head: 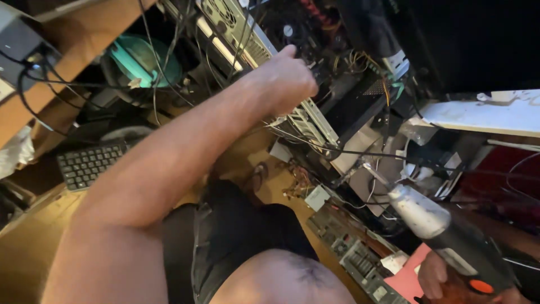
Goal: Clean a computer expansion card with a brush and install it into a PC case using a power screwdriver
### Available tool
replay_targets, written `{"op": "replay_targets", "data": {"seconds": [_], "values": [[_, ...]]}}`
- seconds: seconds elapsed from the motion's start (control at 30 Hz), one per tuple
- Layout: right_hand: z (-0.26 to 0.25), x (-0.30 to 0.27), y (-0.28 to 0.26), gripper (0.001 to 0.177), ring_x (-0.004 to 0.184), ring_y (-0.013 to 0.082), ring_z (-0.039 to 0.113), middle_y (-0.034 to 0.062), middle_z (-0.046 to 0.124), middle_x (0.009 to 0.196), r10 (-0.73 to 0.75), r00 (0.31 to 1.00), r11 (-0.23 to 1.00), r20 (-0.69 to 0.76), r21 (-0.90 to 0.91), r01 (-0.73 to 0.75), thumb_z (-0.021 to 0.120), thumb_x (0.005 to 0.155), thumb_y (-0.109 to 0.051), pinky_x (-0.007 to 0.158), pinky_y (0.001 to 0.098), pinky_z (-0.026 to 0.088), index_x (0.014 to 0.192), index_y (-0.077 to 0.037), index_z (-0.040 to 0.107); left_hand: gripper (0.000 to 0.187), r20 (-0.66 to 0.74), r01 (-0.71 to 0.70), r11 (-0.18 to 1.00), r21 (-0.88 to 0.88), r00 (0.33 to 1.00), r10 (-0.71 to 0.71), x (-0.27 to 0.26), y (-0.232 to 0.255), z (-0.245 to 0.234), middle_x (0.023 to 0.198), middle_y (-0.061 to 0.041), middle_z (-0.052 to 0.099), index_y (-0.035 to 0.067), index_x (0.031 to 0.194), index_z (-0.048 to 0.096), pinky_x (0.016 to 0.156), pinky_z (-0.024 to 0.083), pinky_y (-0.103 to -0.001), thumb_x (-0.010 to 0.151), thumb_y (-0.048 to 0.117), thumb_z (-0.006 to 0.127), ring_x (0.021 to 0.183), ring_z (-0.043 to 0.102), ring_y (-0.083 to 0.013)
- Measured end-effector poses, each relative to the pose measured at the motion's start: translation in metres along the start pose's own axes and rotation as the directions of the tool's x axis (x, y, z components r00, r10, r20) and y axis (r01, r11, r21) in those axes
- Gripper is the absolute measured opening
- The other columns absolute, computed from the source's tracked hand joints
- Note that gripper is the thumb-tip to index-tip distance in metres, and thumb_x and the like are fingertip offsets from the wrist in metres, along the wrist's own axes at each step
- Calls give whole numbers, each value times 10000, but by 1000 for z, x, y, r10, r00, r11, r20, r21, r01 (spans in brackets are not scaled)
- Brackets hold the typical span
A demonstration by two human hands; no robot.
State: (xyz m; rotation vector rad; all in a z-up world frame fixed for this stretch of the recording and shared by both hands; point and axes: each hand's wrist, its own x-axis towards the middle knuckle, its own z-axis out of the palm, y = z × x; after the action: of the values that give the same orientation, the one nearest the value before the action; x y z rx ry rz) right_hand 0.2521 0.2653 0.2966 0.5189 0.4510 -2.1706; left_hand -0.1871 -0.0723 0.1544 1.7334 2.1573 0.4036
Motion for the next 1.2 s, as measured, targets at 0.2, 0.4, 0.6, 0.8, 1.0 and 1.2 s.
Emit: {"op": "replay_targets", "data": {"seconds": [0.2, 0.4, 0.6, 0.8, 1.0, 1.2], "values": [[57, 106, -70, 1016, 639, 102, 523, 92, 637, 884, 601, 771, 777, -214, -72, -625, 951, 695, -634, 619, 270, 455, 1282, 93, 552, 654, 496, 174, 938, -300, 868, -2, 24, 12, -33, 1564, -100, 462, 146, 1519, 462, 1172, 431, -490, 940, -151, 526, 1397, 490, -324], [80, 142, 19, 825, 749, 259, 617, 210, 697, 937, -552, 782, 754, -290, -573, 320, 727, 1089, -599, 629, 397, 498, 1456, 73, 419, 495, 590, 219, 949, -227, 807, -45, 40, 0, -31, 1493, -99, 545, 103, 1464, 513, 1142, 476, -492, 988, -3, 600, 1355, 551, -322], [83, 167, 24, 833, 580, 254, 603, 216, 690, 726, -606, 538, 772, -587, -598, 216, 719, 936, -626, 513, 397, 437, 1276, 129, 628, 643, 570, 212, 921, -326, 822, 13, 39, -10, -32, 1588, -75, 440, 174, 1511, 473, 1192, 406, -502, 945, -122, 542, 1448, 453, -298], [98, 198, 16, 599, 682, 319, 637, 284, 664, 863, -707, 384, 704, -593, -641, 306, 668, 969, -434, 595, 407, 441, 1200, 119, 665, 538, 585, 192, 915, -355, 809, 57, 43, -15, -25, 1531, -93, 509, 106, 1454, 515, 1167, 444, -503, 953, -87, 544, 1412, 504, -308], [99, 212, 10, 686, 667, 333, 657, 290, 671, 863, -651, 386, 739, -654, -663, 123, 598, 920, -469, 558, 420, 482, 1182, 163, 636, 418, 637, 152, 947, -282, 768, 66, 49, -18, -25, 1445, -90, 597, 74, 1394, 569, 1117, 505, -451, 986, -15, 550, 1313, 591, -307], [104, 222, 2, 676, 675, 341, 653, 259, 691, 876, -627, 374, 756, -684, -649, 82, 617, 914, -491, 616, 457, 509, 1206, 118, 656, 343, 610, 132, 943, -307, 787, 89, 47, -20, -23, 1329, -91, 661, 66, 1335, 614, 1020, 563, -408, 1003, 10, 551, 1191, 653, -285]]}}
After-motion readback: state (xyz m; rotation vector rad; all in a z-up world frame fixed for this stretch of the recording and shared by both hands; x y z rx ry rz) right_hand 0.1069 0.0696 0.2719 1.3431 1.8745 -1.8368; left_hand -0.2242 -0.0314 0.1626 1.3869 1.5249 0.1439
